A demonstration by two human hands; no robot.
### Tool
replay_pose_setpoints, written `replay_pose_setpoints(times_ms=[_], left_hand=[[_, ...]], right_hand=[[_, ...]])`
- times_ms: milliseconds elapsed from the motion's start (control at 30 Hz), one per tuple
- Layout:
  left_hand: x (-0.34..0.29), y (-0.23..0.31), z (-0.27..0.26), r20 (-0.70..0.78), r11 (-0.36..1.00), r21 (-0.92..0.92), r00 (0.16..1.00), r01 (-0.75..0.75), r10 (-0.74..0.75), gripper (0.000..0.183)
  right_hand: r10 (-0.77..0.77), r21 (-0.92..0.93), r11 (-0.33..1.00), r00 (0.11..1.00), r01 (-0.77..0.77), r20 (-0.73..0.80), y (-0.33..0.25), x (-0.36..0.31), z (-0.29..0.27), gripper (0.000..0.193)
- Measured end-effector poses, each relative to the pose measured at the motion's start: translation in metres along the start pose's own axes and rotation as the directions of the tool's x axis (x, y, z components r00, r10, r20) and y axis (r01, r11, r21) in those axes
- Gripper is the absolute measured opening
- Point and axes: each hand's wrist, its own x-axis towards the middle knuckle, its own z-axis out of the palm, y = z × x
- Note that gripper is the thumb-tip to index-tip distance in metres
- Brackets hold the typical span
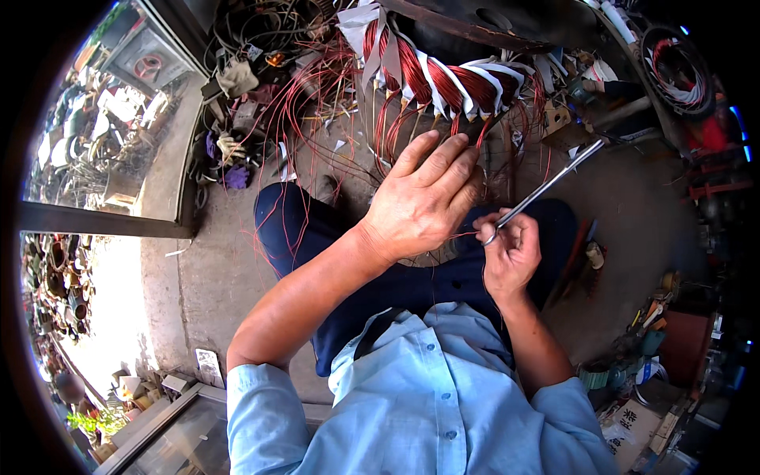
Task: The person is winding copper wires into the slots of a motor stator and trimming the excess wire with scissors. They use a flat metal tool to push the wires and insulation paper into place.
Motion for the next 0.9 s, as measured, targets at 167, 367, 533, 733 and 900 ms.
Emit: replay_pose_setpoints(times_ms=[167, 367, 533, 733, 900], left_hand=[[-0.011, -0.034, -0.010, 0.143, 0.972, 0.196, 0.984, -0.132, 0.105, 0.041], [-0.019, -0.058, -0.022, 0.172, 0.966, 0.192, 0.975, -0.174, 0.141, 0.033], [-0.019, -0.055, -0.020, 0.206, 0.963, 0.189, 0.966, -0.194, 0.155, 0.031], [-0.021, -0.057, -0.020, 0.194, 0.951, 0.226, 0.967, -0.210, 0.168, 0.032], [-0.018, -0.045, -0.014, 0.144, 0.969, 0.144, 0.973, -0.199, 0.178, 0.036]], right_hand=[[-0.126, 0.148, 0.983, 0.981, 0.104, 0.147, -0.027, -0.019, 0.051, 0.042], [-0.227, 0.237, 0.954, 0.960, 0.186, 0.161, -0.026, 0.008, 0.086, 0.054], [-0.232, 0.033, 0.973, 0.969, 0.230, 0.088, -0.009, 0.014, 0.078, 0.064], [-0.223, -0.265, 0.944, 0.972, 0.196, -0.075, 0.021, 0.060, 0.002, 0.068], [-0.312, -0.353, 0.871, 0.940, 0.340, 0.136, 0.030, 0.042, 0.008, 0.069]])
